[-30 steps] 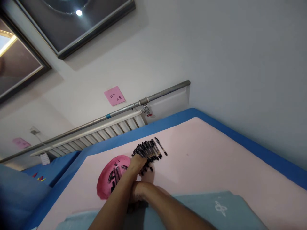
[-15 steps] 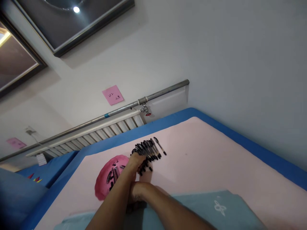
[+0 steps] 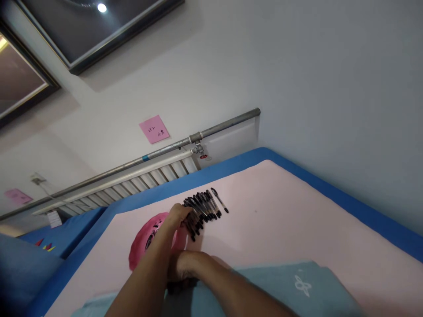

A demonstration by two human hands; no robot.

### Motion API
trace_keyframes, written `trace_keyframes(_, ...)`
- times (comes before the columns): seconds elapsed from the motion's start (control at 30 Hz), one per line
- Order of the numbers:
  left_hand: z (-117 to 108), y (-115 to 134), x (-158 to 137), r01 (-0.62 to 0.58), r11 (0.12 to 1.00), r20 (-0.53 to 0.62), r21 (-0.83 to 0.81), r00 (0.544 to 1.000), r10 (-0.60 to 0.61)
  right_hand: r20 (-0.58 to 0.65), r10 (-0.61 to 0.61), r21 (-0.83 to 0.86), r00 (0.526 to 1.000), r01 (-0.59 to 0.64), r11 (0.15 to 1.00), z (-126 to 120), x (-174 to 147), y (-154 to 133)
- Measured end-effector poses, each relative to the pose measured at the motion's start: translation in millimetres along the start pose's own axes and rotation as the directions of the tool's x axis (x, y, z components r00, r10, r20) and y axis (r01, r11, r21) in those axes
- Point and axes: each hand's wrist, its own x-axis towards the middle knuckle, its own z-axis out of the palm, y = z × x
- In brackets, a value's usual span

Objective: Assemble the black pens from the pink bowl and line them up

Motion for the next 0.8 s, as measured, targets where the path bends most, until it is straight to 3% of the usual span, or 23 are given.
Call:
trace_keyframes(0.17, -51, -12, -6, 0.012, 0.999, -0.078, 0.046, 0.997, -0.009, 0.076, 0.039, 0.025, 0.996, -0.041, 0.999, -1, -1, -4)
trace_keyframes(0.27, -88, -42, -13, 0.006, 0.996, -0.240, 0.088, 0.971, 0.016, 0.124, 0.063, 0.042, 0.990, -0.069, 0.997, -3, -1, -5)
trace_keyframes(0.37, -111, -82, -19, 0.057, 0.988, -0.405, 0.141, 0.914, 0.005, 0.155, 0.071, 0.065, 0.985, -0.082, 0.995, -6, -1, -7)
trace_keyframes(0.57, -108, -141, -20, 0.103, 0.986, -0.456, 0.134, 0.889, -0.031, 0.127, 0.084, 0.135, 0.988, -0.101, 0.986, -10, -4, -9)
trace_keyframes(0.67, -103, -154, -21, 0.095, 0.989, -0.490, 0.116, 0.871, -0.026, 0.035, 0.121, 0.259, 0.992, -0.126, 0.958, -10, -3, -9)
trace_keyframes(0.8, -98, -157, -26, 0.090, 0.984, -0.592, 0.152, 0.806, 0.018, -0.046, 0.175, 0.317, 0.983, -0.152, 0.936, -11, -1, -10)
